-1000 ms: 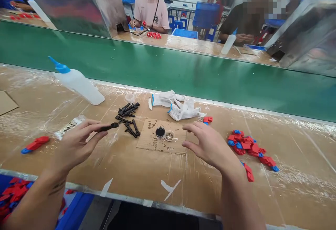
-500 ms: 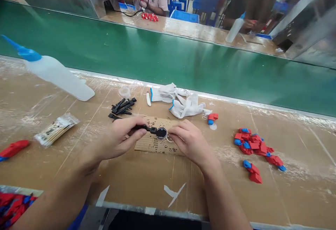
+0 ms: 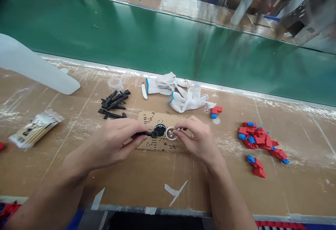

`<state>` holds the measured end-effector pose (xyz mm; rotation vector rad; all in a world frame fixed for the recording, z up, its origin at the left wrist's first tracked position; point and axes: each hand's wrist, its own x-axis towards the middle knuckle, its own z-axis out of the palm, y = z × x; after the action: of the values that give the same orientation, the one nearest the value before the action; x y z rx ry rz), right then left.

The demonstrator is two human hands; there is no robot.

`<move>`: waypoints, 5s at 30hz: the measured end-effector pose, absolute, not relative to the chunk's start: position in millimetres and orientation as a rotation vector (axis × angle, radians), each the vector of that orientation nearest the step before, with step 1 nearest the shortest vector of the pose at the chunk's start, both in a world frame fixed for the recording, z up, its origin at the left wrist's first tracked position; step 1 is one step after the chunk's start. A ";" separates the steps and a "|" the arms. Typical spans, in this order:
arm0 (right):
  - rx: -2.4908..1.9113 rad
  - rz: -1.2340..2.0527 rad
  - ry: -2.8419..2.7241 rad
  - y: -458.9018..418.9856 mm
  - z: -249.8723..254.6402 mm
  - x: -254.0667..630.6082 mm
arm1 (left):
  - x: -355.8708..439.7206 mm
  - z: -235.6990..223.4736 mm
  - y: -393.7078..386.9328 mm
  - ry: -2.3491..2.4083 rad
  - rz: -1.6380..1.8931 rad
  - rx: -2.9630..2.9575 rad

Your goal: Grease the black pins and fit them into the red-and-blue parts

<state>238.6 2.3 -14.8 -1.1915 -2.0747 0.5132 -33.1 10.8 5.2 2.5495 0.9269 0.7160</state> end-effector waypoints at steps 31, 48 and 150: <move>-1.053 0.754 -1.473 -17.7 1.4 225.0 | -6.5 -1.0 -2.4 0.906 0.767 2.618; -0.849 0.704 -1.777 -20.5 3.2 226.4 | -5.5 -1.3 -2.9 0.854 0.770 2.640; -1.245 0.646 -2.074 -19.4 9.3 289.5 | -12.7 2.8 -10.6 0.654 1.215 2.534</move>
<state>289.5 -19.4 9.3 -1.2448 -2.0739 0.6459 -12.7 -10.6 2.8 2.5344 0.6542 1.2149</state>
